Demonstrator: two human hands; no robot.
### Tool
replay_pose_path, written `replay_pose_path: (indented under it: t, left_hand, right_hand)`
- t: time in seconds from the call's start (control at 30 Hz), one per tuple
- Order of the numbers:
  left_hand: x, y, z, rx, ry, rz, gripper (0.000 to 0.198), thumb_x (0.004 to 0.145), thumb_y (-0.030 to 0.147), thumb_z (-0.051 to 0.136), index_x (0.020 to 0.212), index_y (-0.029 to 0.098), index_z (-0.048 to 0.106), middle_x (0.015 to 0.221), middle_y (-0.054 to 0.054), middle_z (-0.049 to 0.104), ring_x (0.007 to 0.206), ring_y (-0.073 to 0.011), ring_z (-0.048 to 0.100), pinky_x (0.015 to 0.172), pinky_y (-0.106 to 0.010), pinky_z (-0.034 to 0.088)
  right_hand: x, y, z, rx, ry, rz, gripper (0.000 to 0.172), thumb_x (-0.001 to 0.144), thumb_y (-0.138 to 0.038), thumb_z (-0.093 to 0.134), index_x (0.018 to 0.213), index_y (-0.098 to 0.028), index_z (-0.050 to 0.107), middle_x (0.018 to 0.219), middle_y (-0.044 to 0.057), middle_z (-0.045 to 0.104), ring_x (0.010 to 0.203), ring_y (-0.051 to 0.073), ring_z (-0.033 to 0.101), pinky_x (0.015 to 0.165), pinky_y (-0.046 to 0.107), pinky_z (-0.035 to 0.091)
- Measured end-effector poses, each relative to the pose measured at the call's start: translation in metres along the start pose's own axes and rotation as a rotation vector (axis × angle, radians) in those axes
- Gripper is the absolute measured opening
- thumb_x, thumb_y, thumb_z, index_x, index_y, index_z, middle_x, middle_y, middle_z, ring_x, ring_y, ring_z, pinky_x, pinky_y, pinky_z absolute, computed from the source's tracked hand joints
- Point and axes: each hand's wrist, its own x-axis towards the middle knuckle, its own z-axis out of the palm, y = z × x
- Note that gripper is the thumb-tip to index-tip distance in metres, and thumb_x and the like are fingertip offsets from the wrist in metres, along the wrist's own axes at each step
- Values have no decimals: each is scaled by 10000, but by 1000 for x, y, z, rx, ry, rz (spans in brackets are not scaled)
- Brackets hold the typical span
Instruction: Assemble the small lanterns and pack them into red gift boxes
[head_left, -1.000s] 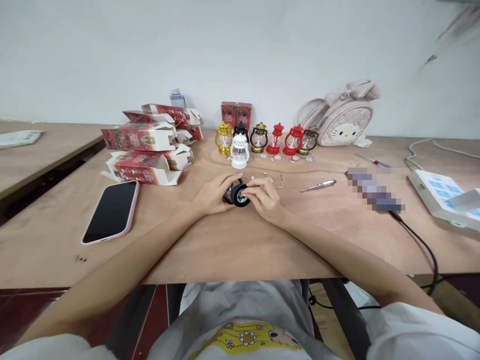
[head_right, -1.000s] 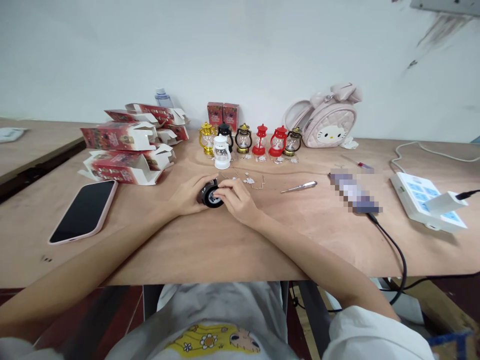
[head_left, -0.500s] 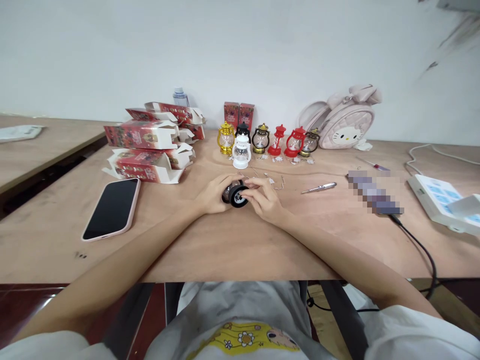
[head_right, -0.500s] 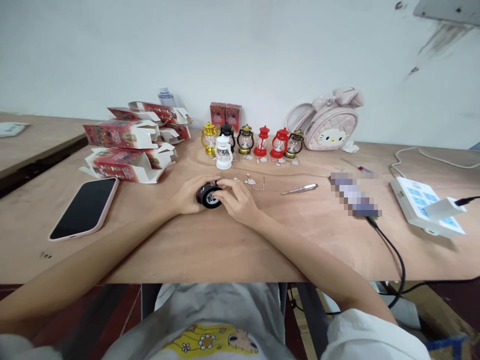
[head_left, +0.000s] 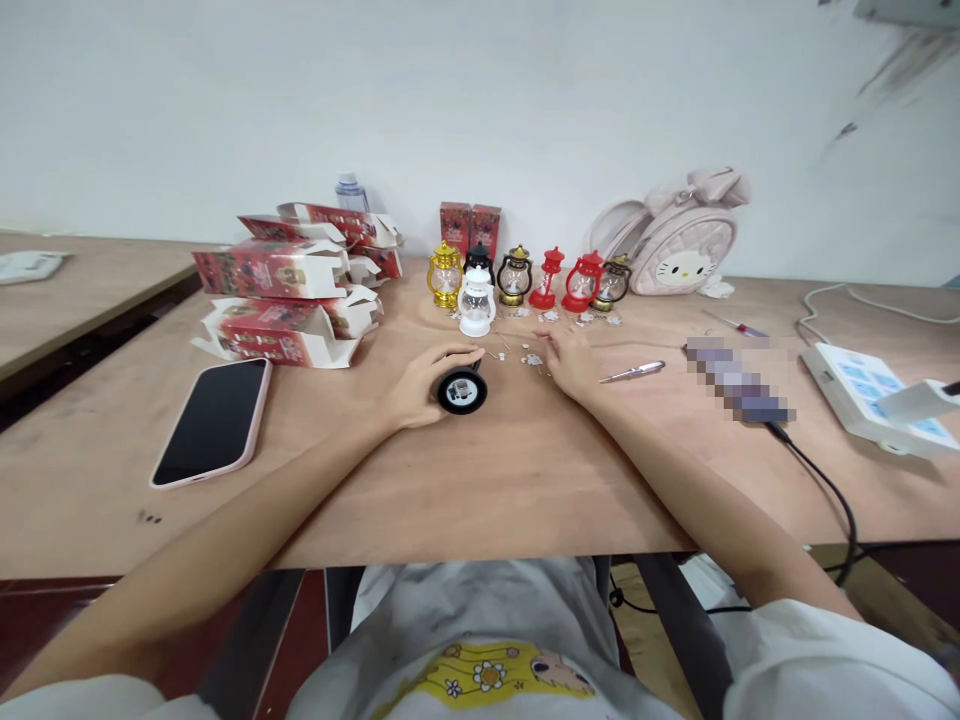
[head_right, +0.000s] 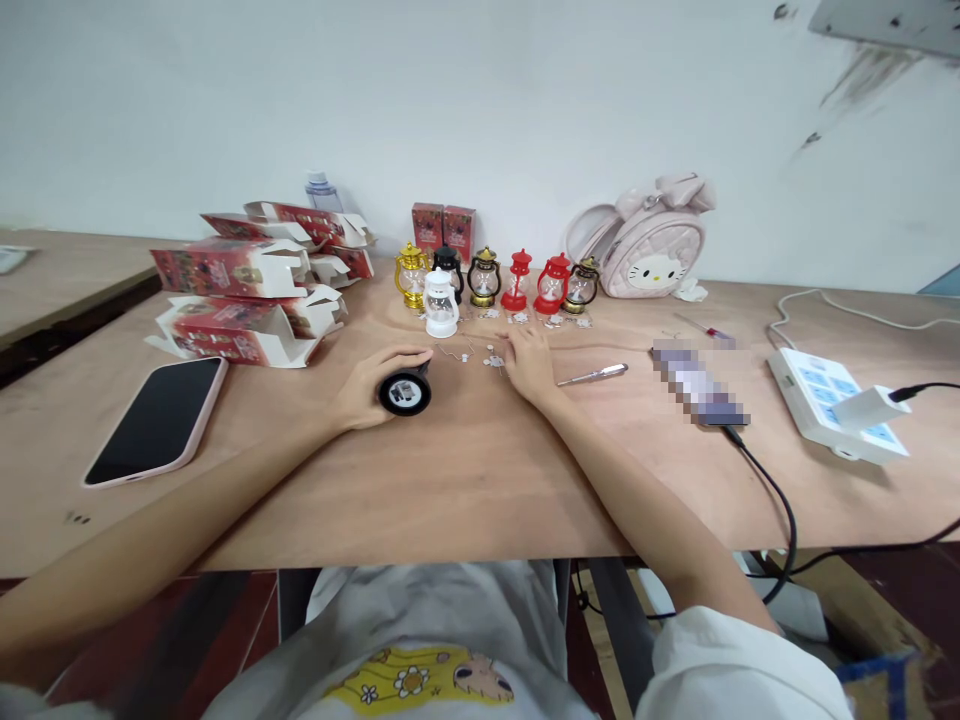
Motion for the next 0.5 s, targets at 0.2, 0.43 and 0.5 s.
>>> replay_pose_path:
  t: [0.2,0.43,0.5]
  left_hand:
    - [-2,0,3,-56,82,-68,563,736,252,664,1277,197,519,1285,-105,611,1171,-282,603,1037,-471,488]
    - [0,7,3,-46,105,-134,537,749,349,670,1243,213,511,1223,-115,629,1126,-281,621,997,-482,510]
    - [1,8,4,-27,125,-152,552,742,389,686,1229,200,509,1171,-114,629,1081,-275,632,961,-465,529]
  right_hand:
    - [0,-2,4,-46,-256,-57,396,870,-56,452,1151,-223,676,1187,67,692,1100,264,578,929,471,436]
    - [1,5,9,37,-249,-106,459,722,80,417,990,-127,726,1069,98,724,1043,222,627,916,352,487]
    - [0,6,9,19,-230,-99,409,767,51,430,972,-143,726,1037,92,722,1006,220,637,889,341,498]
